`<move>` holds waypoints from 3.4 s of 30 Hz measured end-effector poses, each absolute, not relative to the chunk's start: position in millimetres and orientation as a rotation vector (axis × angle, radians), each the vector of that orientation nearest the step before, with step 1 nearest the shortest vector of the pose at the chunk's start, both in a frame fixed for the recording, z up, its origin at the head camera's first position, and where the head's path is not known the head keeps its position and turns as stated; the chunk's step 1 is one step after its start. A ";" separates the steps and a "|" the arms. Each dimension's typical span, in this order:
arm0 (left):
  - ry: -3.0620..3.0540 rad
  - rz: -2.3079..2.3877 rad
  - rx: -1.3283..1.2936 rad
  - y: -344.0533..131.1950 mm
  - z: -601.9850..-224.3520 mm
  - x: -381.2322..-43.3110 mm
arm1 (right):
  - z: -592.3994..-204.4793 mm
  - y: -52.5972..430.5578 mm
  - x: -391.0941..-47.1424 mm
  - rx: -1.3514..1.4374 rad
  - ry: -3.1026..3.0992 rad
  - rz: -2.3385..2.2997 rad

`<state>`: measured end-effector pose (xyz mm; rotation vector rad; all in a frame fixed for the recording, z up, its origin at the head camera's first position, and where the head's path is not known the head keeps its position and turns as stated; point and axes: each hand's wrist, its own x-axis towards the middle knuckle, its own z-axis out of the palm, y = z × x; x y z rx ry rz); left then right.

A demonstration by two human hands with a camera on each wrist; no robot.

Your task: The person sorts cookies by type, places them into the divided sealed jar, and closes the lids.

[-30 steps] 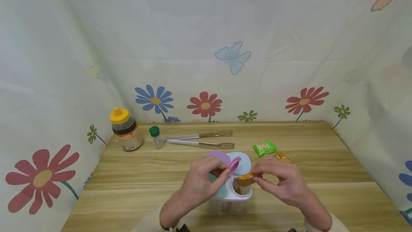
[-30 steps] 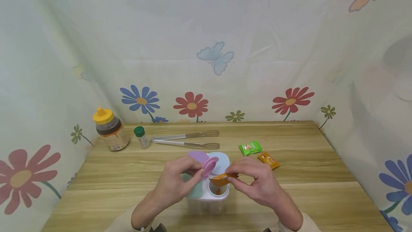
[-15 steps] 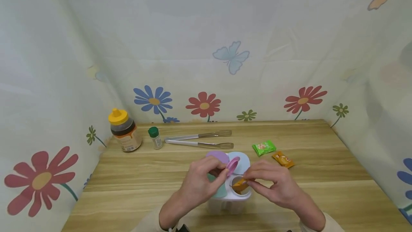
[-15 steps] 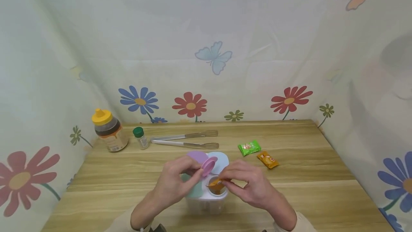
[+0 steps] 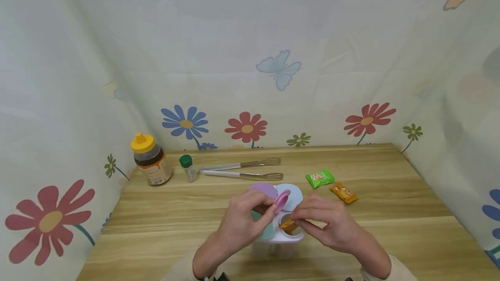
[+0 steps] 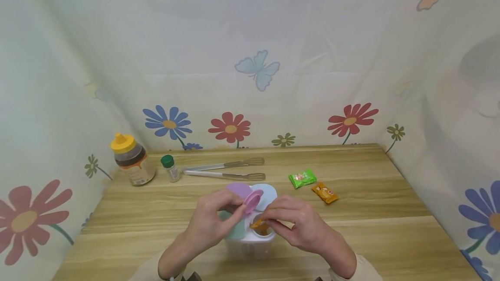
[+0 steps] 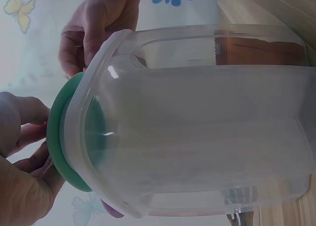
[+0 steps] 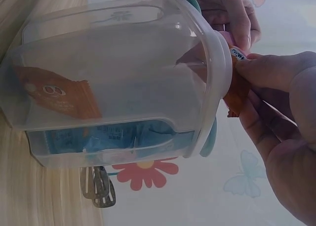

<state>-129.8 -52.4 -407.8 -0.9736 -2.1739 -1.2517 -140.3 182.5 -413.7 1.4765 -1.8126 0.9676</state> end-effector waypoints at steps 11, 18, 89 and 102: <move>-2.155 -1.253 -1.000 -51.8 -408.2 -129.7 | -419.8 183.4 -143.2 1.471 -1.812 0.889; -2.175 -1.276 -0.992 -52.8 -407.6 -128.4 | -419.8 183.8 -144.1 1.473 -1.833 0.839; -2.088 -1.271 -1.053 -52.8 -406.5 -128.5 | -420.6 183.8 -148.9 1.633 -1.951 0.933; -2.137 -1.302 -1.008 -52.6 -405.1 -126.5 | -420.6 211.1 -159.4 1.286 -2.068 0.934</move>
